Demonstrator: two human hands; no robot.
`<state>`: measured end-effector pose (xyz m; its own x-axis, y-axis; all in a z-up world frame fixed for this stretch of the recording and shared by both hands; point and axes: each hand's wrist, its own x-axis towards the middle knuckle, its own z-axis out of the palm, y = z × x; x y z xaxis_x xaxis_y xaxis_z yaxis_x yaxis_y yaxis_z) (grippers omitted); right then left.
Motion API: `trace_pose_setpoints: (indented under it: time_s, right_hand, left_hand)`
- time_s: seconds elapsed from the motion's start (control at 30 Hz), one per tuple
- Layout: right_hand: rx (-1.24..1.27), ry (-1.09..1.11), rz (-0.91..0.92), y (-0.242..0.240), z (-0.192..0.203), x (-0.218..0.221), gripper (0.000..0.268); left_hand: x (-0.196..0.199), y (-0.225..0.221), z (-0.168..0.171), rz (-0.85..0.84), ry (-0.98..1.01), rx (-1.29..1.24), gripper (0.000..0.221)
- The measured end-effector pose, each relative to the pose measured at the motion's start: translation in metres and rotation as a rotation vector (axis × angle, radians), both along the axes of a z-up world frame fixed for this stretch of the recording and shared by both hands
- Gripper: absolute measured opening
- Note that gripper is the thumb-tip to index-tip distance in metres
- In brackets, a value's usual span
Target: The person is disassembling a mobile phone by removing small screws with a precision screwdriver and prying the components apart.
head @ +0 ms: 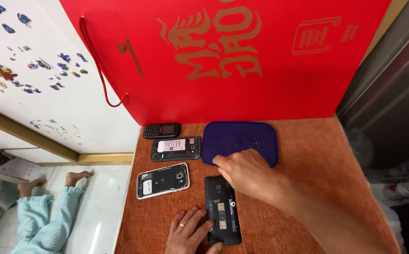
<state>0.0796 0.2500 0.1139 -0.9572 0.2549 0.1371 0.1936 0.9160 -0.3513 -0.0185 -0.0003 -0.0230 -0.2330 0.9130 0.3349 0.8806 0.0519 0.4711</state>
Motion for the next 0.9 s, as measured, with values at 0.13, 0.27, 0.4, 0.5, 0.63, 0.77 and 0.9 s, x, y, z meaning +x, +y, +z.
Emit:
trace_pose_setpoints:
  time_s: [0.13, 0.27, 0.4, 0.5, 0.63, 0.77, 0.9]
  right_hand:
    - [-0.192, -0.038, 0.009, -0.007, 0.020, 0.003, 0.037]
    - [-0.156, -0.101, -0.067, -0.004, 0.009, -0.004, 0.034]
    - [-0.257, -0.220, -0.222, -0.010, 0.029, -0.007, 0.043]
    - [-0.319, -0.173, -0.196, -0.018, 0.043, -0.002, 0.042]
    - [-0.040, -0.131, -0.151, -0.004, 0.025, -0.007, 0.024]
    - [-0.198, -0.209, -0.212, -0.012, 0.043, -0.005, 0.036]
    - [-0.024, -0.075, -0.187, -0.009, 0.027, -0.002, 0.032]
  left_hand:
    - [-0.001, 0.000, -0.005, -0.001, 0.017, -0.012, 0.052]
    - [0.015, 0.009, 0.022, 0.036, -0.058, -0.101, 0.051]
    - [0.035, 0.026, 0.039, -0.072, -0.085, -0.167, 0.058]
    - [0.042, 0.032, 0.028, -0.184, -0.144, -0.158, 0.050]
    - [0.040, 0.030, 0.039, -0.183, -0.118, -0.089, 0.045]
    - [0.038, 0.027, 0.061, -0.205, -0.138, -0.083, 0.040]
    - [0.038, 0.027, 0.067, -0.196, -0.099, -0.080, 0.035]
